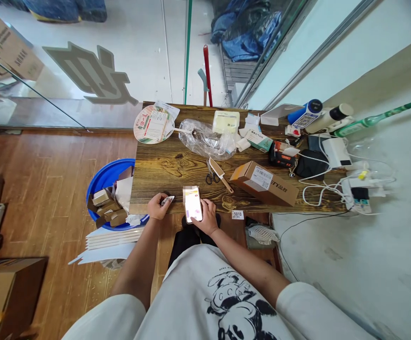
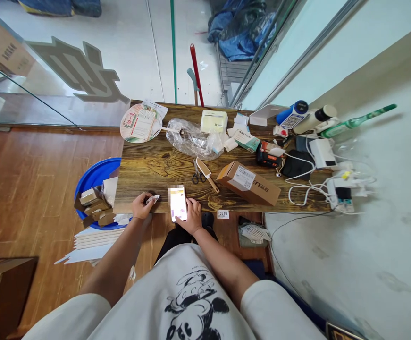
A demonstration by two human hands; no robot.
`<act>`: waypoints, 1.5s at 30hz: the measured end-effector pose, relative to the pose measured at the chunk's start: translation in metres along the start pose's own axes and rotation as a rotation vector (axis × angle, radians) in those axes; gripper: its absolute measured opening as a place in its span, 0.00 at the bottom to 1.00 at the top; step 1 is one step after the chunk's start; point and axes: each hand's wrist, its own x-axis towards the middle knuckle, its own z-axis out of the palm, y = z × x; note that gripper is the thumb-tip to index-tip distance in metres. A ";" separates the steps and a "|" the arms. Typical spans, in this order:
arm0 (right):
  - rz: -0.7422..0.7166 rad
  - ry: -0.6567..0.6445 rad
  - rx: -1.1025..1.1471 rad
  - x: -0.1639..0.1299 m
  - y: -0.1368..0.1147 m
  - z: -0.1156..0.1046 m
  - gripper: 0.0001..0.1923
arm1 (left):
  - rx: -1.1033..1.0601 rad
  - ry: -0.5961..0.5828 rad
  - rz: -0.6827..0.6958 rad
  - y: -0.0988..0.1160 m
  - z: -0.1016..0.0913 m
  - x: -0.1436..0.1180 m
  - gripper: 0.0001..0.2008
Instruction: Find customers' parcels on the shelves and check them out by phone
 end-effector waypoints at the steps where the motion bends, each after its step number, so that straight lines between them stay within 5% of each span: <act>1: -0.002 -0.003 -0.001 0.000 0.000 0.000 0.38 | -0.003 0.001 0.001 0.000 0.000 0.000 0.07; 12: 0.018 -0.004 0.007 0.003 -0.001 -0.003 0.29 | -0.006 0.004 -0.001 0.003 -0.001 0.001 0.08; 45: 0.136 0.084 0.007 0.008 -0.008 0.016 0.31 | 0.004 0.008 0.014 0.002 0.000 0.000 0.07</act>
